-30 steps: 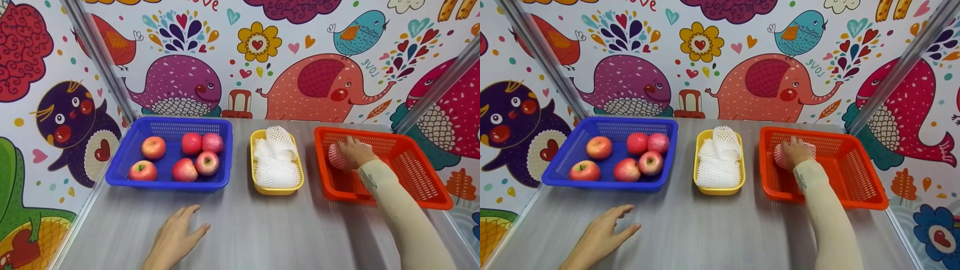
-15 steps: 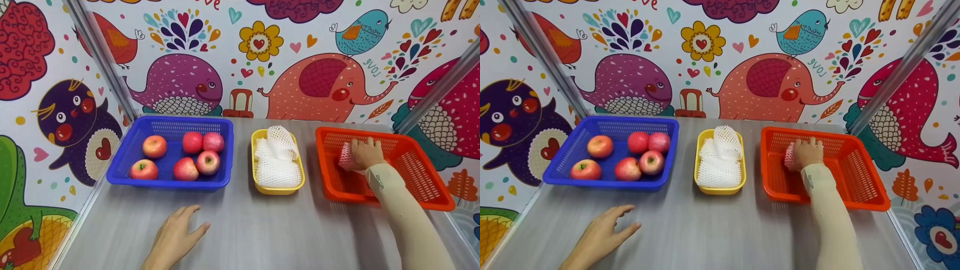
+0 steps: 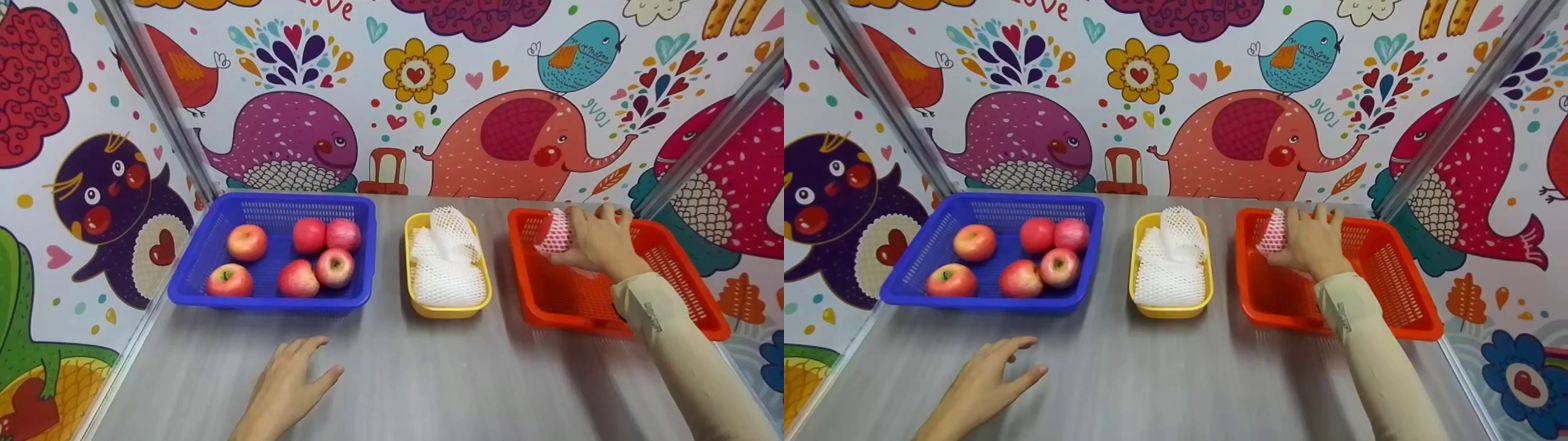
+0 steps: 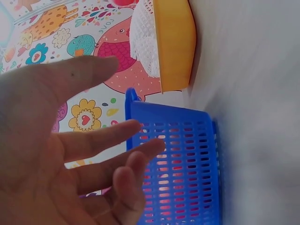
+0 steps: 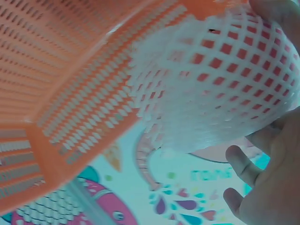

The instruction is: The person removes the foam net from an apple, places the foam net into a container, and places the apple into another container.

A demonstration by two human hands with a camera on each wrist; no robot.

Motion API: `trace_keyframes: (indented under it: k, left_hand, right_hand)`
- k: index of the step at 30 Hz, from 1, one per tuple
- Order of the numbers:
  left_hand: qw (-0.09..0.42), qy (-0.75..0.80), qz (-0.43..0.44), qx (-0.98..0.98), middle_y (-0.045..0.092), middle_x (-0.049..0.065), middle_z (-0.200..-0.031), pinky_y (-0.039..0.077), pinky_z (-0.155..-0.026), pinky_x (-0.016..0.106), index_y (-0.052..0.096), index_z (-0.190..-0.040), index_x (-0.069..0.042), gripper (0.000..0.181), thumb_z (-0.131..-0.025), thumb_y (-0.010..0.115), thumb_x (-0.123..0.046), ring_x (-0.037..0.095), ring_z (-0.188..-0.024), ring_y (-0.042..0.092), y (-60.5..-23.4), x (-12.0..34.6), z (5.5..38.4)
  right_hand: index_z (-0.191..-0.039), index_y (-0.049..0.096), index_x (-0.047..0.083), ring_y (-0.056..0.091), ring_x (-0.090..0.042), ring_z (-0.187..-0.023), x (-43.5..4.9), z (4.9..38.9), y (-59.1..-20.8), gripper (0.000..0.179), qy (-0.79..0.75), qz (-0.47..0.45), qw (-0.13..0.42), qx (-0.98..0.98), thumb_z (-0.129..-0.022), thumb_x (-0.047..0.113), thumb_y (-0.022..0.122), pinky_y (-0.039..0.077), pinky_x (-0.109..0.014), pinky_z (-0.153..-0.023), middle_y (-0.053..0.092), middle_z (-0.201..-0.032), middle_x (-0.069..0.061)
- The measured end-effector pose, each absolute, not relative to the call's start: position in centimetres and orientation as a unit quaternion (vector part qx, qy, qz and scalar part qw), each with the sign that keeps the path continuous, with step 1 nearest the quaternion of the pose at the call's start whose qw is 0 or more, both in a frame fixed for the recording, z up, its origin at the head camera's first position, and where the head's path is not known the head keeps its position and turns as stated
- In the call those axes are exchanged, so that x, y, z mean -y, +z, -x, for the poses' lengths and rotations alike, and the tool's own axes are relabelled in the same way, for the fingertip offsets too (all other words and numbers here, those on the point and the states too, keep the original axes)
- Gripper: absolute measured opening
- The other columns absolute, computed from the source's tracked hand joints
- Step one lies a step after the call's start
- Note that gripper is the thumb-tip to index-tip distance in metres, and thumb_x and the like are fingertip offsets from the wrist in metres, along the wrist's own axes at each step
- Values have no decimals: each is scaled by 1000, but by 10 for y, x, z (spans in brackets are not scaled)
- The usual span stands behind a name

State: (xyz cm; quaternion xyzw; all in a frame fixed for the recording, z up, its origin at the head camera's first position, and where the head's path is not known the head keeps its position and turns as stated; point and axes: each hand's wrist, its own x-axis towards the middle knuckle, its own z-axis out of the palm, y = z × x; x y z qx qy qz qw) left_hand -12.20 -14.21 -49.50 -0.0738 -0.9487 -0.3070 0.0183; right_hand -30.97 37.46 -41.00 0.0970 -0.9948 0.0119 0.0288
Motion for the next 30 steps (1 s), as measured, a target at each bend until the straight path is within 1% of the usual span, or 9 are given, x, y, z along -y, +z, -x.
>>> trace_keyframes:
  k: [2,5,8,11,14,17,21,28,30]
  left_hand:
    - [17,-308,76,948,68,4,-117,49,-91,51,68,-122,-12,50,-85,78,-43,31,-111,59,-495,142,122]
    - [11,-312,80,947,68,5,-116,49,-91,52,68,-122,-12,51,-85,78,-44,30,-111,60,-494,142,122]
    - [8,-317,84,945,68,4,-114,49,-90,52,67,-122,-12,50,-86,77,-44,29,-109,61,-494,141,122]
    - [16,-320,87,943,68,1,-111,50,-88,51,68,-121,-14,47,-86,78,-43,26,-106,63,-494,140,123]
    - [25,-323,88,942,68,0,-109,50,-87,50,68,-120,-15,45,-85,79,-42,25,-104,63,-494,138,122]
    - [21,-328,87,941,68,0,-109,50,-87,50,68,-119,-16,45,-85,79,-42,25,-104,63,-494,137,122]
    - [12,-331,87,939,68,0,-110,50,-89,50,68,-120,-16,46,-85,78,-44,25,-106,63,-493,136,122]
    - [13,-324,98,941,68,0,-110,49,-89,52,68,-120,-14,46,-85,78,-43,27,-105,63,-493,133,122]
    - [12,-324,101,941,68,1,-110,49,-88,52,68,-120,-14,46,-85,78,-43,27,-105,63,-494,132,123]
  right_hand:
    - [-135,43,-1,30,-49,-119,-367,298,-407,97,25,-117,47,992,-66,53,86,8,-76,-101,53,-121,-25]
    - [-132,44,0,38,-45,-117,-348,279,-405,92,49,-150,75,985,-66,48,87,12,-74,-103,54,-120,-22]
    - [-133,46,0,47,-39,-114,-327,258,-404,91,78,-182,102,975,-65,42,89,19,-71,-105,56,-122,-20]
    - [-133,46,1,52,-34,-111,-306,237,-406,91,92,-216,122,964,-62,39,90,27,-69,-105,57,-121,-17]
    - [-132,47,3,54,-29,-108,-288,219,-412,91,93,-254,141,952,-61,40,89,32,-66,-104,58,-118,-14]
    - [-131,49,5,56,-27,-107,-274,204,-420,90,88,-284,161,941,-61,45,88,35,-64,-103,59,-118,-13]
    - [-131,51,7,56,-25,-107,-258,185,-430,91,83,-306,167,933,-60,51,87,37,-60,-103,60,-118,-10]
    - [-127,54,6,58,-23,-102,-232,165,-469,95,83,-363,183,910,-51,55,86,43,-54,-98,60,-110,-7]
    - [-127,55,6,57,-22,-103,-225,160,-481,97,86,-369,179,908,-49,54,86,44,-51,-95,60,-111,-6]
